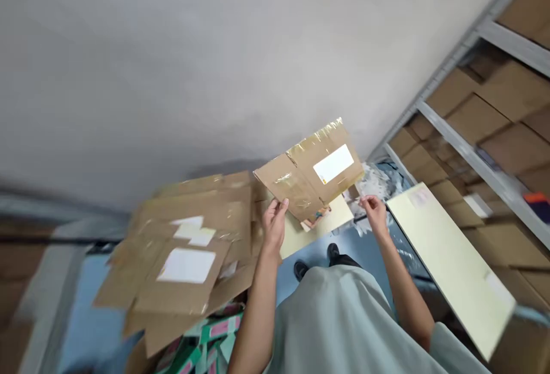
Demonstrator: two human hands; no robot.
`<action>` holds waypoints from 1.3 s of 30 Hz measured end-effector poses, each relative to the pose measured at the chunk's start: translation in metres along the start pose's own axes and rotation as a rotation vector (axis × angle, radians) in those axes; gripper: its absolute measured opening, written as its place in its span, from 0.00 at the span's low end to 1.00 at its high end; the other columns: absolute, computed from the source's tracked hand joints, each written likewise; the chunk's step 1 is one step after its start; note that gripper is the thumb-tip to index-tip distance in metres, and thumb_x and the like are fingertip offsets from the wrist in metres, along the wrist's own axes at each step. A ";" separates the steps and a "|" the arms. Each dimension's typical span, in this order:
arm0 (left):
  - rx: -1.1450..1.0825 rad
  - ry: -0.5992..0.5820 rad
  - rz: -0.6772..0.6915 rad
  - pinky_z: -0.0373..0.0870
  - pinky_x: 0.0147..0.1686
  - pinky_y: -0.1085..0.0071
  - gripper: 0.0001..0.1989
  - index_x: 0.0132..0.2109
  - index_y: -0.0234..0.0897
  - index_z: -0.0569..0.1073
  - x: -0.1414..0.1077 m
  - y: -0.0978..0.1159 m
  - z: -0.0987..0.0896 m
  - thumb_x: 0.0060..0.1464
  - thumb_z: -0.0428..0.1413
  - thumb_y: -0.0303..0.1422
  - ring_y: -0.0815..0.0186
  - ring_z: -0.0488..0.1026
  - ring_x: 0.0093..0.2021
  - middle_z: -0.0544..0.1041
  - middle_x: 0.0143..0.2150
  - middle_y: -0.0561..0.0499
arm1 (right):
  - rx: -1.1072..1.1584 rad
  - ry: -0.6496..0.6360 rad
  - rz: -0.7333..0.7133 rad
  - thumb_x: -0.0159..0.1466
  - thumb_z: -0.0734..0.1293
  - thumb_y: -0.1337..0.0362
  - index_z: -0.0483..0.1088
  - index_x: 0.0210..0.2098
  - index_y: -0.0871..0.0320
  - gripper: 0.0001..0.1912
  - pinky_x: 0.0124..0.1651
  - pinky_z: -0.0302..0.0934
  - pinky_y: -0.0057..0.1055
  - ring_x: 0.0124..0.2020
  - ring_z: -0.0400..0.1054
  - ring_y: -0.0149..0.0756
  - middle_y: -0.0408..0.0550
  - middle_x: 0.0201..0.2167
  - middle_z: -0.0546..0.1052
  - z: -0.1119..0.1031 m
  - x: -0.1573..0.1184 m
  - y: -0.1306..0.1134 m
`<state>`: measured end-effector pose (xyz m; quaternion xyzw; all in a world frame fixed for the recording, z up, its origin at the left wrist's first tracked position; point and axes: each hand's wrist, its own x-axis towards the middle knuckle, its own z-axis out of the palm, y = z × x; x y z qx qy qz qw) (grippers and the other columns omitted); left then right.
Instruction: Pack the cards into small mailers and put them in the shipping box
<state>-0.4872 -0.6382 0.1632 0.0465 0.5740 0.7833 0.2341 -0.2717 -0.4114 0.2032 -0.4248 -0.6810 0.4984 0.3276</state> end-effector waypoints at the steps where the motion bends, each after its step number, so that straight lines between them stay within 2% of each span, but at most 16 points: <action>1: -0.002 -0.096 -0.019 0.80 0.57 0.59 0.26 0.48 0.42 0.79 0.005 -0.004 0.024 0.54 0.69 0.56 0.52 0.81 0.58 0.85 0.50 0.44 | -0.025 0.116 0.014 0.56 0.74 0.32 0.73 0.32 0.53 0.29 0.41 0.73 0.41 0.32 0.77 0.44 0.49 0.28 0.80 -0.034 0.003 0.005; 3: 0.000 -0.281 -0.059 0.80 0.57 0.59 0.27 0.50 0.42 0.80 0.008 -0.015 0.074 0.54 0.69 0.56 0.51 0.81 0.59 0.85 0.52 0.43 | -0.059 0.299 0.063 0.57 0.74 0.34 0.74 0.31 0.53 0.28 0.39 0.72 0.39 0.33 0.78 0.45 0.49 0.28 0.80 -0.098 0.000 0.017; 5: 0.054 -0.439 -0.091 0.80 0.58 0.59 0.27 0.51 0.42 0.80 0.003 -0.029 0.122 0.54 0.70 0.55 0.51 0.81 0.60 0.85 0.53 0.43 | -0.076 0.445 0.122 0.58 0.74 0.36 0.76 0.33 0.54 0.26 0.38 0.71 0.38 0.33 0.78 0.45 0.49 0.29 0.81 -0.152 -0.013 0.031; 9: 0.194 -0.671 -0.139 0.80 0.58 0.60 0.26 0.51 0.41 0.81 -0.022 -0.065 0.211 0.54 0.71 0.54 0.52 0.81 0.59 0.85 0.50 0.45 | -0.038 0.591 0.200 0.59 0.71 0.41 0.81 0.47 0.57 0.28 0.38 0.71 0.37 0.34 0.78 0.42 0.55 0.42 0.86 -0.239 -0.046 0.061; 12: 0.262 -0.789 -0.163 0.79 0.58 0.61 0.28 0.50 0.40 0.80 -0.043 -0.097 0.274 0.54 0.70 0.56 0.53 0.81 0.56 0.85 0.49 0.46 | -0.010 0.653 0.199 0.61 0.70 0.45 0.81 0.49 0.58 0.26 0.40 0.72 0.38 0.37 0.77 0.41 0.58 0.48 0.86 -0.295 -0.064 0.086; 16: 0.362 -0.928 -0.127 0.79 0.58 0.59 0.31 0.50 0.37 0.79 -0.072 -0.148 0.360 0.56 0.68 0.59 0.54 0.81 0.54 0.85 0.48 0.45 | -0.040 0.697 0.185 0.62 0.72 0.48 0.82 0.49 0.57 0.23 0.41 0.70 0.35 0.39 0.74 0.40 0.55 0.47 0.86 -0.368 -0.073 0.122; 19: 0.433 -0.949 -0.070 0.80 0.58 0.57 0.31 0.49 0.37 0.79 -0.095 -0.195 0.425 0.55 0.67 0.61 0.53 0.82 0.53 0.85 0.47 0.43 | -0.047 0.715 0.229 0.62 0.72 0.47 0.81 0.49 0.57 0.23 0.38 0.68 0.34 0.36 0.71 0.38 0.53 0.43 0.84 -0.420 -0.074 0.149; 22: 0.499 -0.938 0.016 0.79 0.63 0.52 0.30 0.51 0.37 0.79 -0.116 -0.243 0.481 0.56 0.66 0.59 0.51 0.83 0.54 0.85 0.51 0.40 | -0.062 0.747 0.288 0.63 0.72 0.46 0.79 0.45 0.56 0.22 0.38 0.68 0.34 0.34 0.71 0.38 0.50 0.39 0.82 -0.462 -0.079 0.175; 26: 0.605 -1.039 0.060 0.77 0.67 0.49 0.26 0.56 0.37 0.79 -0.141 -0.296 0.534 0.61 0.63 0.51 0.51 0.83 0.59 0.84 0.57 0.38 | -0.116 0.814 0.391 0.64 0.70 0.45 0.75 0.40 0.55 0.19 0.43 0.71 0.37 0.36 0.75 0.41 0.49 0.36 0.81 -0.494 -0.091 0.209; 31: 0.654 -1.232 -0.025 0.75 0.70 0.49 0.23 0.64 0.37 0.76 -0.161 -0.345 0.574 0.65 0.58 0.39 0.51 0.77 0.69 0.81 0.66 0.38 | -0.131 0.904 0.506 0.64 0.66 0.47 0.74 0.41 0.54 0.18 0.46 0.76 0.41 0.40 0.78 0.45 0.54 0.39 0.84 -0.499 -0.091 0.246; 35: 0.656 -1.341 -0.091 0.70 0.74 0.48 0.23 0.65 0.38 0.76 -0.169 -0.369 0.607 0.66 0.56 0.33 0.53 0.75 0.72 0.79 0.69 0.38 | -0.118 0.956 0.547 0.66 0.64 0.49 0.75 0.45 0.56 0.19 0.46 0.77 0.40 0.43 0.79 0.45 0.58 0.44 0.85 -0.492 -0.074 0.261; 39: 0.712 -1.419 -0.157 0.72 0.73 0.47 0.22 0.64 0.37 0.77 -0.169 -0.376 0.639 0.66 0.56 0.34 0.52 0.76 0.70 0.77 0.71 0.36 | -0.102 0.964 0.589 0.67 0.63 0.51 0.76 0.49 0.56 0.20 0.50 0.78 0.42 0.48 0.81 0.47 0.58 0.48 0.86 -0.484 -0.055 0.260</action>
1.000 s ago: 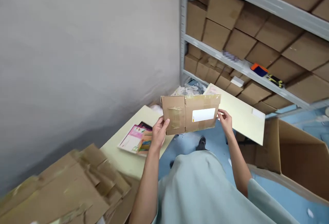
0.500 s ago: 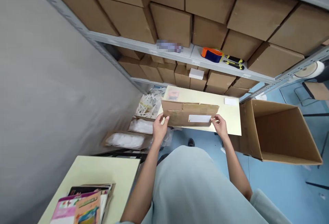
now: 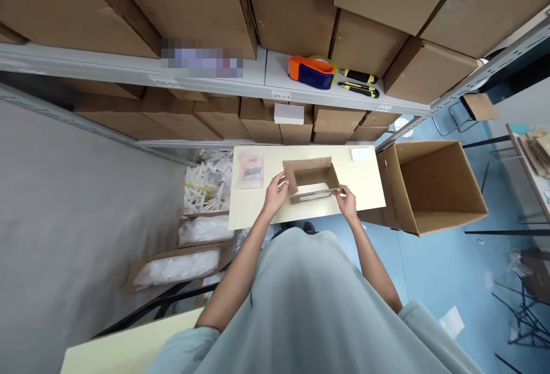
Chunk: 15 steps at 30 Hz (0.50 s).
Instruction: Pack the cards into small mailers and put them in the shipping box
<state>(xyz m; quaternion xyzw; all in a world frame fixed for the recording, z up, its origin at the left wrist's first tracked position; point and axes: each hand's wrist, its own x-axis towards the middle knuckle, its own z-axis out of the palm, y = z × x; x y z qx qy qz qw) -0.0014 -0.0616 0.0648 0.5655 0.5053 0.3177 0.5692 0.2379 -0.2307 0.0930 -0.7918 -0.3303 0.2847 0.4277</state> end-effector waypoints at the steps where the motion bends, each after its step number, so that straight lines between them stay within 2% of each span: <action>1: 0.009 -0.022 -0.007 0.73 0.72 0.47 0.21 0.64 0.37 0.77 0.004 0.004 -0.002 0.67 0.57 0.36 0.51 0.77 0.69 0.77 0.71 0.36 | -0.009 0.005 0.013 0.68 0.62 0.51 0.77 0.49 0.56 0.20 0.51 0.78 0.43 0.49 0.82 0.47 0.58 0.48 0.86 0.003 -0.001 -0.004; 3: 0.029 -0.065 -0.005 0.75 0.70 0.49 0.22 0.64 0.38 0.77 0.008 0.011 -0.009 0.68 0.58 0.41 0.51 0.78 0.68 0.77 0.70 0.35 | -0.016 0.031 0.040 0.70 0.61 0.50 0.77 0.50 0.56 0.21 0.53 0.78 0.44 0.48 0.83 0.47 0.57 0.47 0.87 0.005 -0.003 -0.013; 5: 0.089 -0.116 0.022 0.78 0.68 0.51 0.27 0.66 0.39 0.76 0.005 0.017 -0.019 0.65 0.63 0.45 0.49 0.76 0.70 0.75 0.72 0.36 | -0.007 0.075 0.064 0.72 0.62 0.45 0.78 0.51 0.55 0.23 0.53 0.78 0.44 0.48 0.83 0.46 0.57 0.48 0.87 0.005 -0.007 -0.024; 7: 0.208 -0.158 0.051 0.81 0.64 0.53 0.34 0.68 0.40 0.74 -0.002 0.022 -0.030 0.59 0.68 0.46 0.47 0.76 0.69 0.72 0.74 0.36 | -0.017 0.112 0.089 0.70 0.66 0.41 0.79 0.51 0.55 0.26 0.52 0.78 0.42 0.48 0.83 0.47 0.57 0.50 0.87 0.004 -0.010 -0.037; 9: 0.352 -0.181 0.054 0.82 0.61 0.53 0.36 0.69 0.40 0.72 -0.010 0.028 -0.039 0.57 0.69 0.44 0.47 0.78 0.66 0.72 0.73 0.36 | -0.057 0.122 0.120 0.67 0.70 0.39 0.80 0.49 0.54 0.26 0.51 0.77 0.41 0.46 0.83 0.46 0.56 0.50 0.87 0.002 -0.011 -0.049; 12: 0.503 -0.185 0.024 0.82 0.59 0.52 0.30 0.66 0.40 0.73 -0.019 0.038 -0.046 0.59 0.66 0.40 0.47 0.82 0.61 0.75 0.70 0.37 | -0.126 0.088 0.165 0.63 0.75 0.39 0.80 0.46 0.52 0.24 0.50 0.76 0.40 0.42 0.83 0.45 0.52 0.46 0.87 0.000 -0.008 -0.065; 15: 0.579 -0.198 0.008 0.80 0.58 0.55 0.19 0.59 0.41 0.75 -0.023 0.051 -0.044 0.62 0.61 0.36 0.48 0.84 0.58 0.80 0.65 0.40 | -0.185 0.012 0.176 0.62 0.77 0.43 0.80 0.44 0.51 0.21 0.48 0.75 0.38 0.40 0.82 0.42 0.48 0.44 0.87 0.000 0.001 -0.077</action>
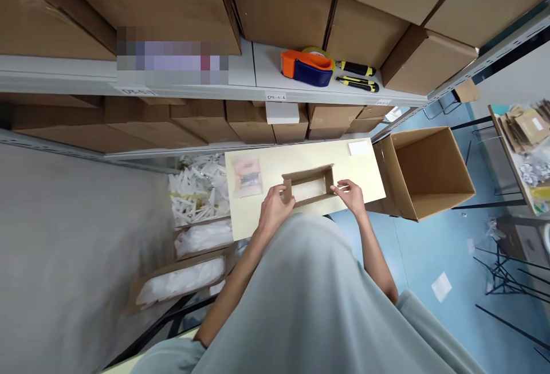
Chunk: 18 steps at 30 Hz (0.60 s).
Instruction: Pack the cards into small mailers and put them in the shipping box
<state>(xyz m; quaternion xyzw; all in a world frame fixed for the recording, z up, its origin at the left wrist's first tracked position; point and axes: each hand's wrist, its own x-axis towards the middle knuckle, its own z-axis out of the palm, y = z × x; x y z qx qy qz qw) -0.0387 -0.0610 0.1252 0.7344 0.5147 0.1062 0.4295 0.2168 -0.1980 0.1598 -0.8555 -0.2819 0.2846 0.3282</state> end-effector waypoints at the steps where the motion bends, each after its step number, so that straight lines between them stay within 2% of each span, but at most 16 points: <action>1: 0.022 -0.005 -0.008 0.79 0.57 0.55 0.16 0.57 0.41 0.75 0.000 0.004 -0.001 0.62 0.60 0.35 0.49 0.85 0.57 0.82 0.63 0.41 | -0.026 -0.025 -0.010 0.62 0.77 0.45 0.80 0.44 0.51 0.20 0.47 0.75 0.37 0.40 0.82 0.42 0.48 0.45 0.87 0.000 0.003 -0.003; 6: 0.091 0.068 -0.055 0.78 0.50 0.58 0.11 0.53 0.41 0.76 0.005 0.020 0.000 0.64 0.56 0.33 0.49 0.87 0.50 0.87 0.50 0.44 | -0.218 -0.057 -0.096 0.68 0.71 0.58 0.78 0.45 0.52 0.08 0.47 0.72 0.37 0.36 0.81 0.41 0.47 0.42 0.87 -0.003 0.022 -0.010; 10: 0.052 0.162 -0.045 0.78 0.46 0.59 0.10 0.51 0.42 0.77 0.013 0.026 0.005 0.64 0.57 0.32 0.49 0.87 0.43 0.87 0.39 0.46 | -0.294 -0.058 -0.204 0.71 0.66 0.61 0.78 0.45 0.54 0.10 0.44 0.71 0.38 0.34 0.80 0.42 0.51 0.41 0.86 -0.012 0.038 -0.008; 13: 0.049 0.218 0.006 0.78 0.45 0.60 0.09 0.50 0.42 0.79 0.020 0.034 0.012 0.65 0.57 0.33 0.50 0.86 0.41 0.87 0.42 0.46 | -0.362 -0.046 -0.303 0.73 0.63 0.61 0.78 0.47 0.56 0.12 0.44 0.70 0.37 0.32 0.78 0.40 0.54 0.45 0.84 -0.019 0.051 -0.007; 18: 0.130 0.196 0.056 0.79 0.47 0.59 0.14 0.55 0.38 0.80 0.034 0.054 0.034 0.68 0.55 0.33 0.50 0.86 0.43 0.85 0.54 0.39 | -0.484 -0.050 -0.397 0.77 0.60 0.61 0.78 0.52 0.57 0.15 0.40 0.68 0.35 0.34 0.76 0.40 0.57 0.49 0.80 -0.017 0.075 -0.005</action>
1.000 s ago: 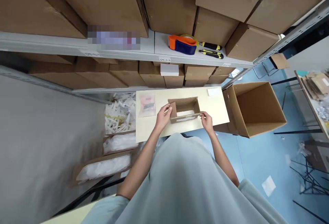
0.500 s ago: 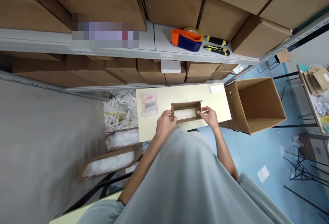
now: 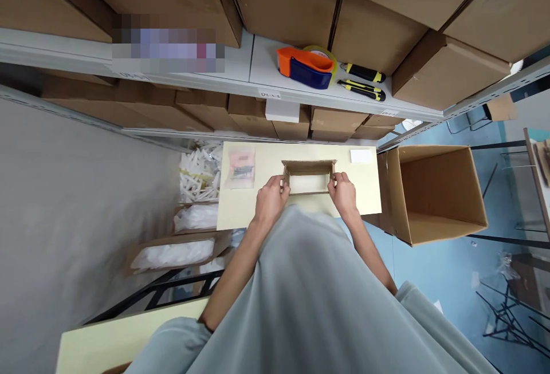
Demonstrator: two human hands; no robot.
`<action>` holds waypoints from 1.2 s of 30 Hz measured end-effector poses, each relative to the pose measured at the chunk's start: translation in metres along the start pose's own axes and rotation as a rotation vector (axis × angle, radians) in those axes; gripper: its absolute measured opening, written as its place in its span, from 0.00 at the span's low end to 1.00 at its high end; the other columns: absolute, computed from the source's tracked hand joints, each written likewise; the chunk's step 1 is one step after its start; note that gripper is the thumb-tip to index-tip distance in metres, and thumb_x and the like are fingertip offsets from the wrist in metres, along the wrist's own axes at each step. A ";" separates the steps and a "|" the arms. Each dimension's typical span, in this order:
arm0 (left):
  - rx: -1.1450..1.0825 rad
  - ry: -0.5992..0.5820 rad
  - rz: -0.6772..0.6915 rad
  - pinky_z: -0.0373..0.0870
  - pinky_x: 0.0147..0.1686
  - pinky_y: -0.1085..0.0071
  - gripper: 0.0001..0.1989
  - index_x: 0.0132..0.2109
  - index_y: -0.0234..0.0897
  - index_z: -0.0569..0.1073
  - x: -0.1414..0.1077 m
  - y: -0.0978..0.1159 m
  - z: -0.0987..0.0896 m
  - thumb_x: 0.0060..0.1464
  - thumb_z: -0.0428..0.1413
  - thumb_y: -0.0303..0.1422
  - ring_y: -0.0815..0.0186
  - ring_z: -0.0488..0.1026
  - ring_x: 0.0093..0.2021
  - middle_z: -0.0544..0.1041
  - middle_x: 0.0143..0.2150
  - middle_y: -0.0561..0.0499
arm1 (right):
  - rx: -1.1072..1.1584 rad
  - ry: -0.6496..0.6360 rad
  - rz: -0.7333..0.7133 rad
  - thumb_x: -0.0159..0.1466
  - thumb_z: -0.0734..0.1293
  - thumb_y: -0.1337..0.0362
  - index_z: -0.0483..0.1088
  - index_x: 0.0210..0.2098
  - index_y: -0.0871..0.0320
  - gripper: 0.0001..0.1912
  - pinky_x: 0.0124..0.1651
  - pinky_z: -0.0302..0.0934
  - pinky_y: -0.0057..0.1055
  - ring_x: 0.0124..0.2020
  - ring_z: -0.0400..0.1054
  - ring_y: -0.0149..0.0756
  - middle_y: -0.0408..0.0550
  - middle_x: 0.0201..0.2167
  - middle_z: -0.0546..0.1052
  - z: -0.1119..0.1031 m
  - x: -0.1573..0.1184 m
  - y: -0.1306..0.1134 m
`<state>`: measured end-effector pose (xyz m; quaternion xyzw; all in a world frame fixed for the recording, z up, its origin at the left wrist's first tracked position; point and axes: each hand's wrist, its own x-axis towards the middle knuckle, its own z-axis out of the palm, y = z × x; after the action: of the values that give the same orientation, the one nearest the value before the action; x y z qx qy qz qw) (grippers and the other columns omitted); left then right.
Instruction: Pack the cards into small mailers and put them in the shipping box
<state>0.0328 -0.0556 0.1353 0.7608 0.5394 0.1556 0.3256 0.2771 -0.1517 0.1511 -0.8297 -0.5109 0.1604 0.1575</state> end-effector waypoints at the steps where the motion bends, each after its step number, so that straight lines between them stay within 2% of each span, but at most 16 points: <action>1: 0.002 -0.006 0.005 0.79 0.49 0.58 0.15 0.57 0.38 0.80 0.001 0.004 0.005 0.68 0.54 0.33 0.50 0.85 0.43 0.85 0.56 0.39 | -0.013 -0.007 -0.010 0.77 0.60 0.61 0.78 0.54 0.58 0.16 0.40 0.68 0.35 0.35 0.76 0.41 0.58 0.50 0.80 0.002 0.004 0.002; 4: -0.038 -0.022 0.047 0.78 0.56 0.55 0.16 0.60 0.40 0.80 0.003 0.010 0.018 0.71 0.55 0.38 0.48 0.84 0.51 0.82 0.62 0.39 | -0.011 -0.038 -0.063 0.80 0.59 0.58 0.76 0.60 0.58 0.19 0.44 0.72 0.37 0.44 0.78 0.46 0.61 0.55 0.80 0.007 0.010 0.012; 7: -0.075 -0.045 0.112 0.75 0.65 0.52 0.17 0.59 0.42 0.81 0.002 0.008 0.027 0.72 0.58 0.44 0.44 0.79 0.62 0.82 0.65 0.40 | 0.052 -0.113 -0.211 0.81 0.61 0.52 0.77 0.62 0.57 0.21 0.59 0.74 0.46 0.58 0.76 0.53 0.61 0.62 0.79 0.004 0.010 0.026; 10: -0.087 -0.091 0.151 0.72 0.69 0.48 0.24 0.61 0.42 0.80 0.000 -0.001 0.032 0.68 0.63 0.51 0.41 0.76 0.65 0.81 0.66 0.39 | 0.116 -0.199 -0.350 0.78 0.67 0.46 0.78 0.63 0.56 0.25 0.71 0.68 0.53 0.67 0.71 0.57 0.60 0.66 0.78 -0.002 0.008 0.043; 13: -0.096 -0.101 0.130 0.73 0.69 0.48 0.27 0.63 0.42 0.79 0.000 -0.006 0.035 0.66 0.65 0.53 0.42 0.76 0.63 0.83 0.62 0.39 | 0.184 -0.226 -0.350 0.78 0.66 0.49 0.76 0.65 0.56 0.24 0.71 0.69 0.52 0.66 0.72 0.55 0.59 0.63 0.80 -0.001 0.009 0.057; 16: -0.138 -0.003 0.036 0.75 0.67 0.49 0.31 0.71 0.39 0.72 0.007 -0.002 0.036 0.69 0.63 0.48 0.44 0.78 0.61 0.78 0.66 0.35 | 0.209 -0.161 -0.234 0.80 0.60 0.57 0.71 0.70 0.58 0.23 0.66 0.73 0.52 0.60 0.74 0.54 0.61 0.59 0.80 0.007 0.013 0.062; 18: -0.178 0.085 0.015 0.72 0.70 0.47 0.39 0.77 0.36 0.64 0.017 0.006 0.034 0.65 0.66 0.44 0.41 0.73 0.69 0.69 0.74 0.31 | 0.183 -0.086 -0.147 0.79 0.59 0.59 0.64 0.75 0.59 0.28 0.63 0.74 0.54 0.61 0.73 0.56 0.64 0.60 0.77 0.014 0.017 0.060; 20: -0.207 0.101 0.069 0.63 0.76 0.44 0.43 0.78 0.37 0.64 0.027 0.014 0.031 0.60 0.69 0.39 0.38 0.61 0.79 0.63 0.79 0.32 | 0.164 -0.017 -0.102 0.78 0.60 0.58 0.54 0.81 0.58 0.35 0.61 0.76 0.55 0.64 0.70 0.58 0.66 0.64 0.73 0.017 0.020 0.058; 21: -0.211 0.078 0.111 0.59 0.78 0.42 0.41 0.76 0.39 0.66 0.031 0.017 0.029 0.59 0.69 0.36 0.38 0.57 0.80 0.64 0.79 0.34 | 0.161 0.005 -0.101 0.77 0.61 0.58 0.51 0.82 0.57 0.37 0.60 0.77 0.54 0.66 0.69 0.58 0.66 0.67 0.70 0.018 0.021 0.056; 23: -0.186 0.027 0.172 0.58 0.79 0.42 0.31 0.70 0.42 0.74 0.037 0.019 0.028 0.60 0.66 0.32 0.40 0.59 0.79 0.70 0.74 0.37 | 0.154 0.020 -0.127 0.77 0.61 0.60 0.52 0.82 0.53 0.36 0.58 0.78 0.51 0.67 0.68 0.56 0.65 0.73 0.64 0.016 0.022 0.054; 25: -0.135 -0.008 0.197 0.62 0.76 0.42 0.18 0.59 0.43 0.80 0.036 0.015 0.029 0.63 0.61 0.31 0.41 0.66 0.73 0.77 0.64 0.38 | 0.127 -0.001 -0.160 0.77 0.61 0.63 0.62 0.76 0.53 0.29 0.59 0.77 0.50 0.67 0.69 0.55 0.64 0.75 0.62 0.013 0.021 0.053; 27: -0.103 -0.028 0.198 0.68 0.72 0.43 0.09 0.50 0.44 0.82 0.030 0.009 0.033 0.68 0.57 0.33 0.42 0.71 0.67 0.79 0.56 0.38 | 0.095 -0.037 -0.171 0.77 0.60 0.64 0.72 0.67 0.55 0.21 0.62 0.76 0.52 0.68 0.69 0.55 0.64 0.73 0.65 0.011 0.019 0.053; 29: -0.106 -0.022 0.185 0.71 0.68 0.45 0.09 0.47 0.44 0.82 0.022 0.003 0.040 0.70 0.55 0.35 0.44 0.73 0.63 0.79 0.54 0.39 | 0.091 -0.082 -0.154 0.79 0.60 0.62 0.76 0.60 0.55 0.17 0.62 0.75 0.51 0.65 0.71 0.55 0.64 0.71 0.69 0.011 0.015 0.055; 31: -0.145 0.026 0.144 0.74 0.66 0.48 0.10 0.46 0.43 0.82 0.016 0.000 0.047 0.71 0.55 0.36 0.47 0.75 0.60 0.77 0.55 0.39 | 0.128 -0.110 -0.115 0.80 0.59 0.59 0.76 0.59 0.53 0.17 0.59 0.76 0.48 0.59 0.76 0.52 0.61 0.70 0.72 0.014 0.012 0.056; 33: -0.218 0.098 0.064 0.77 0.63 0.51 0.10 0.46 0.42 0.82 0.013 0.000 0.056 0.71 0.56 0.37 0.49 0.76 0.59 0.75 0.56 0.40 | 0.209 -0.101 -0.081 0.80 0.59 0.57 0.76 0.59 0.52 0.17 0.57 0.75 0.44 0.54 0.79 0.49 0.58 0.67 0.76 0.017 0.011 0.058; 36: -0.341 0.192 -0.112 0.82 0.56 0.56 0.09 0.48 0.40 0.81 0.020 -0.001 0.066 0.69 0.59 0.38 0.53 0.78 0.56 0.74 0.56 0.40 | 0.339 -0.063 -0.026 0.79 0.59 0.54 0.76 0.57 0.50 0.17 0.56 0.73 0.40 0.48 0.80 0.46 0.52 0.59 0.83 0.022 0.016 0.057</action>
<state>0.0784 -0.0589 0.0831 0.6452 0.5751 0.2984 0.4050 0.3202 -0.1599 0.1051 -0.7791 -0.4918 0.2684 0.2812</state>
